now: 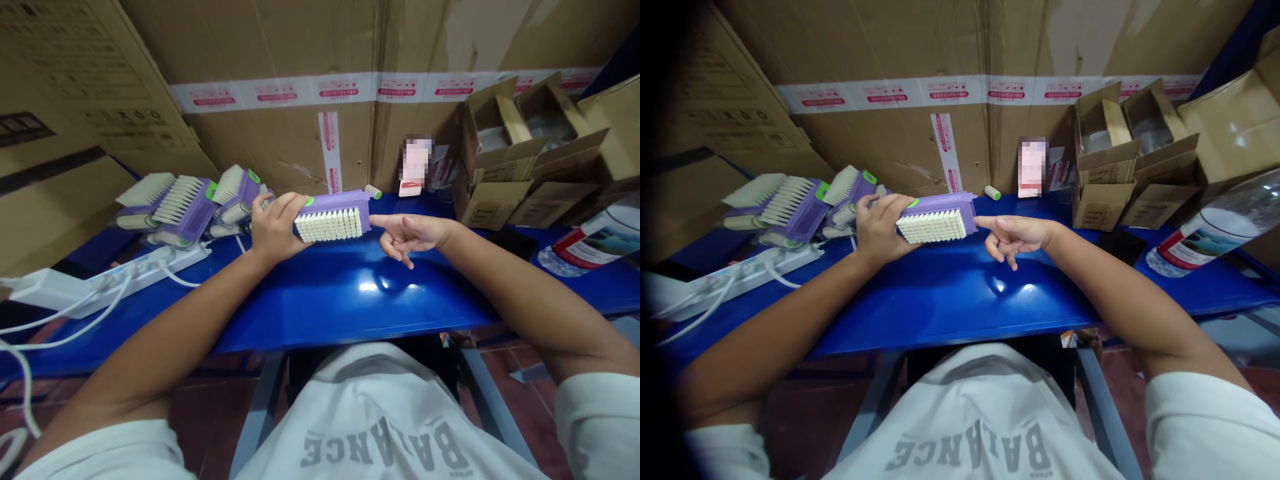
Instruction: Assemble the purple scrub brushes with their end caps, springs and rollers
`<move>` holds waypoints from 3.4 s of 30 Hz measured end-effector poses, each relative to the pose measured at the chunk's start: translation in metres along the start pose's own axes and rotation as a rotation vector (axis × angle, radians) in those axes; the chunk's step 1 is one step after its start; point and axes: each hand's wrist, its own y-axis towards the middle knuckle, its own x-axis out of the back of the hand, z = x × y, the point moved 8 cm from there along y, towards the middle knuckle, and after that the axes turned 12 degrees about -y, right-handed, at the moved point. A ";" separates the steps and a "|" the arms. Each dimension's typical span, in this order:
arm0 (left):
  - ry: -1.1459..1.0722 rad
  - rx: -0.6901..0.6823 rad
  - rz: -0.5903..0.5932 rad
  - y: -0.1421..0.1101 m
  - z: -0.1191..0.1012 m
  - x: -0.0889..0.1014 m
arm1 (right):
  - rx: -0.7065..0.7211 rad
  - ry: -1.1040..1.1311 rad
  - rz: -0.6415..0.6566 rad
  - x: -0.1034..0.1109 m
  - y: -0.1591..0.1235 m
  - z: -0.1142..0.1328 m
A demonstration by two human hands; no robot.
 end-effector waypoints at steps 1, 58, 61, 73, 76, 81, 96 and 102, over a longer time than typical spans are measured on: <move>0.002 -0.004 -0.005 0.000 0.001 0.000 | 0.004 0.004 -0.001 0.002 -0.001 0.000; -0.023 0.004 0.087 0.001 0.007 -0.013 | 0.024 -0.239 -0.242 0.030 -0.010 0.010; -0.022 -0.017 0.092 -0.001 0.003 -0.014 | 0.046 -0.211 -0.177 0.023 -0.005 0.004; -0.021 0.012 0.055 0.000 0.002 -0.011 | 0.046 -0.217 -0.183 0.024 -0.008 0.010; -0.034 0.027 0.049 0.001 0.002 -0.010 | 0.033 -0.225 -0.197 0.023 -0.008 0.011; -0.039 0.017 0.040 0.000 -0.002 -0.010 | 0.035 -0.228 -0.176 0.020 -0.004 0.006; -0.015 0.026 0.047 0.001 0.001 -0.009 | 0.038 -0.280 -0.233 0.026 -0.006 0.008; -0.025 0.021 0.065 0.001 0.000 -0.011 | 0.061 -0.263 -0.232 0.029 -0.008 0.010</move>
